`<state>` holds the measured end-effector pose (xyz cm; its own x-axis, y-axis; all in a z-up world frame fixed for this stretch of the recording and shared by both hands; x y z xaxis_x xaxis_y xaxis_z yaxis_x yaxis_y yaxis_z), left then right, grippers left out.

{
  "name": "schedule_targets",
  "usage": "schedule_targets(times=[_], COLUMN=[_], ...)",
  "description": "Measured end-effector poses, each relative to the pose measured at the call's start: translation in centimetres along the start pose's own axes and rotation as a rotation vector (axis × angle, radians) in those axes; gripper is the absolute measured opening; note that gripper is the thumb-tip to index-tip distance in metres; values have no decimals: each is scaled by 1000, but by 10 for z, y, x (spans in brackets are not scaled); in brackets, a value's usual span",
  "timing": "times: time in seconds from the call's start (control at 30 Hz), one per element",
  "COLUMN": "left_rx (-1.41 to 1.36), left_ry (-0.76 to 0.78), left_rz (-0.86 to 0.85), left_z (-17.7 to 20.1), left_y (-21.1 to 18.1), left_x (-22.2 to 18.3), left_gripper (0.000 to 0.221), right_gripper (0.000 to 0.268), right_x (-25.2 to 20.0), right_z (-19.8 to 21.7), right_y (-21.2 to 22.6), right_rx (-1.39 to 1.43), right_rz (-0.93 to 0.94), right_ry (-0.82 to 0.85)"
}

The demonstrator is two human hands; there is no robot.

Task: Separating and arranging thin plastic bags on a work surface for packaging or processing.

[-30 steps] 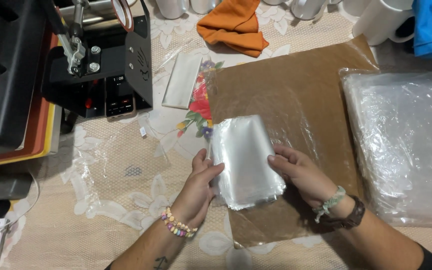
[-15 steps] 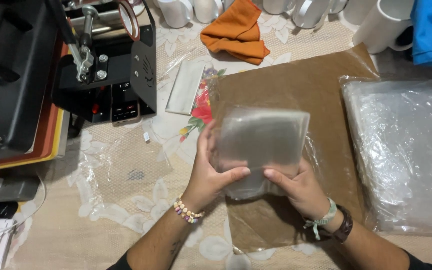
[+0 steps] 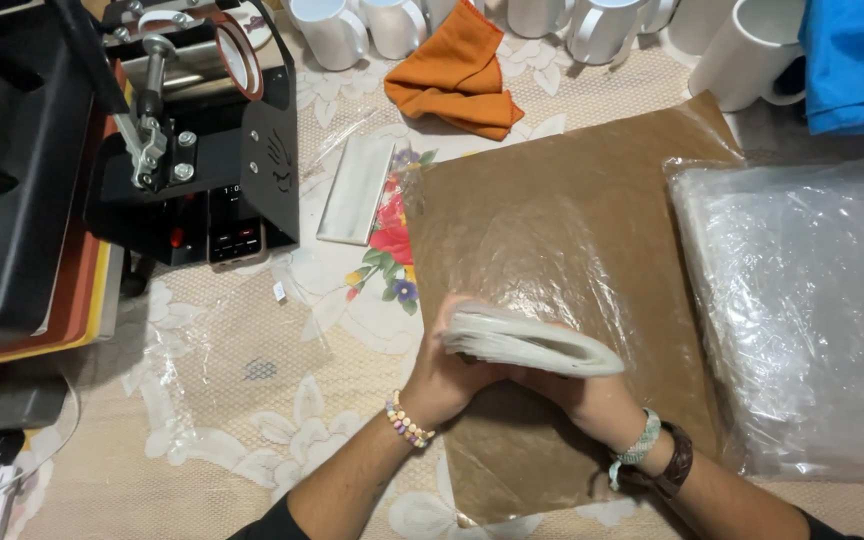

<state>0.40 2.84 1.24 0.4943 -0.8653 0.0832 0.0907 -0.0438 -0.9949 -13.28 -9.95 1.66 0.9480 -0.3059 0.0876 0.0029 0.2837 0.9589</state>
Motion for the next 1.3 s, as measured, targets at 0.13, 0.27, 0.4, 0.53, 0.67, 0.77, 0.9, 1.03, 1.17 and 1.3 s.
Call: schedule_targets(times=[0.13,0.27,0.4,0.53,0.67,0.77,0.9,1.03,1.17,1.3], left_rx=[-63,14,212,178,171,160,146,127,128,172], left_ry=[69,134,188,231,247,248,242,247,289,273], left_rz=[-142,-193,-223,-231,-240,-220,-204,-210,-230,-232], left_z=[-9,-5,-5,-3,-4,-4,-4,-4,-7,-8], left_y=[-23,-25,-19,-23,-22,-28,-27,-26,-19,-26], left_x=[-1,-1,1,1,1,0,-1,-3,-1,0], left_gripper=[56,43,57,53,53,59,58,57,42,31], right_gripper=[56,62,89,106,54,34,32,16,16,21], right_x=[0,1,-5,-25,-26,-19,-10,-3,0,0], right_z=[1,4,16,44,61,67,68,66,66,69], right_y=[3,12,43,72,113,127,132,133,121,109], right_rx=[-33,-87,-109,-329,-690,-849,-1064,-1028,-1080,-1195], right_rz=[31,89,256,502,547,463,407,424,340,326], right_ry=[-13,-29,-88,-116,71,232,357,447,586,703])
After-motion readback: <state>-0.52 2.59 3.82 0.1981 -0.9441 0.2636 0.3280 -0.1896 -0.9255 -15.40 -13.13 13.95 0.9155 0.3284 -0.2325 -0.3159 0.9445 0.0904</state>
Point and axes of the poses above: each hand's wrist, its own x-axis towards the middle knuckle, its own z-axis out of the back of the hand, y = z × x, the point moved 4 cm from there along x, towards the middle knuckle, and after that the axes turned 12 degrees about y, right-handed, at the moved point
